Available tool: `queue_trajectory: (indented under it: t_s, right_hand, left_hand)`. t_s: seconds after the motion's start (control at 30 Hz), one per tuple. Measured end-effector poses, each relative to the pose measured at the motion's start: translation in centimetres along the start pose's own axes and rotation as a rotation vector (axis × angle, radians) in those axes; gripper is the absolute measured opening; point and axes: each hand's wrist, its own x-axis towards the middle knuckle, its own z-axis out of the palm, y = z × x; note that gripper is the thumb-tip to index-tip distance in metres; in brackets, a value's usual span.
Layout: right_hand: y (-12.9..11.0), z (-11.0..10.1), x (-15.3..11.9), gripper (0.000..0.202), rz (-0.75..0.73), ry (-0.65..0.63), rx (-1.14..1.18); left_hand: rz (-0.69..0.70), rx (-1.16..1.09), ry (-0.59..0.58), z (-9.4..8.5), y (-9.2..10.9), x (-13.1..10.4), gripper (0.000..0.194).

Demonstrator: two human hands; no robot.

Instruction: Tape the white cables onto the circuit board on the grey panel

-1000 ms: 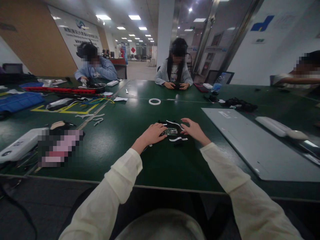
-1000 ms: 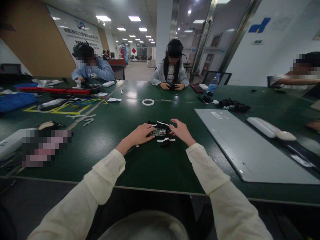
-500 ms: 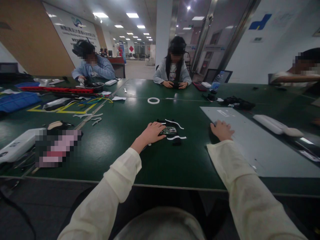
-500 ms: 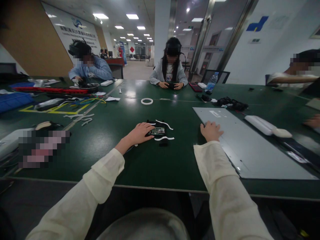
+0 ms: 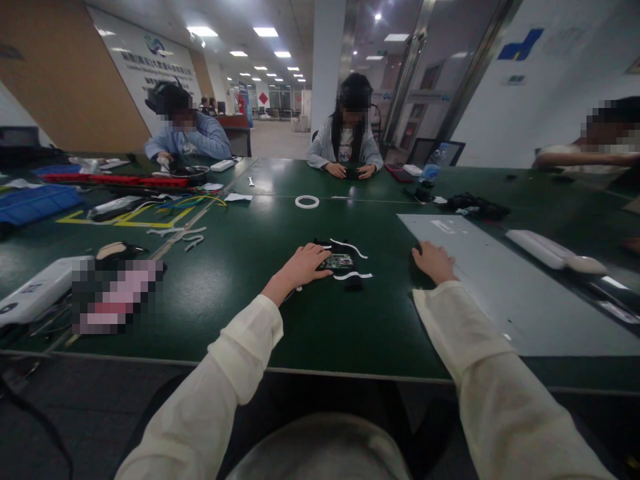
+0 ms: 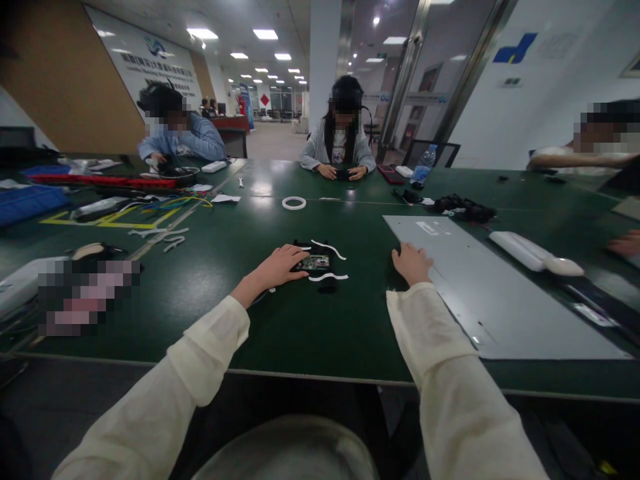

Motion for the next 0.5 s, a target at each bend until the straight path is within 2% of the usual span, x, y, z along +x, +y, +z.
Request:
queue_trajectory:
  t_s: [0.27,0.5]
  right_hand:
    - [-0.9,-1.1,-0.6,0.045,0.026,-0.070,0.057]
    - [0.9,0.1,0.4,0.054,0.142,0.089,0.035]
  left_hand:
    - [0.010,-0.024,0.015,0.4,-0.3,0.0,0.049]
    - [0.025,-0.023,0.034,0.6,-0.4,0.0,0.048]
